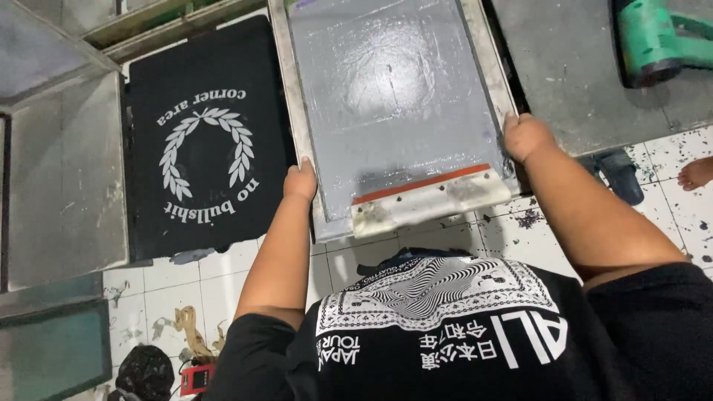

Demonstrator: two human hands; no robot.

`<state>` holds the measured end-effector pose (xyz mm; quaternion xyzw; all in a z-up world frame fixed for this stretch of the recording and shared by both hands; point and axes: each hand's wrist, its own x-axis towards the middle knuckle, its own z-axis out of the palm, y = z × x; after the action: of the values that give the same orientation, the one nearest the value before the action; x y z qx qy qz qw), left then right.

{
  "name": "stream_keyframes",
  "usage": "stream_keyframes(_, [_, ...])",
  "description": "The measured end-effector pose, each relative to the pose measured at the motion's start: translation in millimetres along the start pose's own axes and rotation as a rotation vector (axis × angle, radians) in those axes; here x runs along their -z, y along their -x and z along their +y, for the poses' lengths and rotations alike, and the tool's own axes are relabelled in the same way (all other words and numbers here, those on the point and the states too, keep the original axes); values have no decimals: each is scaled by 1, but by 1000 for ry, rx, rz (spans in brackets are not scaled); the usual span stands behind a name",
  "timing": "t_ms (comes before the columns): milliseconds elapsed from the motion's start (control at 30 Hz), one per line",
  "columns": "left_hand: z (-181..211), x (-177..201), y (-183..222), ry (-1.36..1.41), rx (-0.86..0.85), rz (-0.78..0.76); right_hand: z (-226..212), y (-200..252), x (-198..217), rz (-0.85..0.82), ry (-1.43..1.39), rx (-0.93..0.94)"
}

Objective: Drying ink on a shirt with a heat gun and then applying a new layer of ink using a screen and squeegee.

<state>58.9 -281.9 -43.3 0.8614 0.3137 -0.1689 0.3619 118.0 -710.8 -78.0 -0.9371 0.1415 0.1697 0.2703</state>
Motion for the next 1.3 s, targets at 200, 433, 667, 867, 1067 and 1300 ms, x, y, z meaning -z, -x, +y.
stream_keyframes(200, [32,18,46,202,15,-19,12,-13,5,-21,-220,4])
stream_keyframes(433, [28,25,41,155,2,53,-3,15,26,-4,-303,16])
stream_keyframes(667, [43,68,66,309,-43,175,-89,105,120,-6,-366,139])
stream_keyframes(867, [70,116,94,606,131,363,-125,70,139,-87,-388,21])
stream_keyframes(1067, [56,157,136,621,158,435,-186,89,136,-56,-488,61])
stream_keyframes(1300, [-1,226,155,605,318,489,-262,123,79,-129,-324,179])
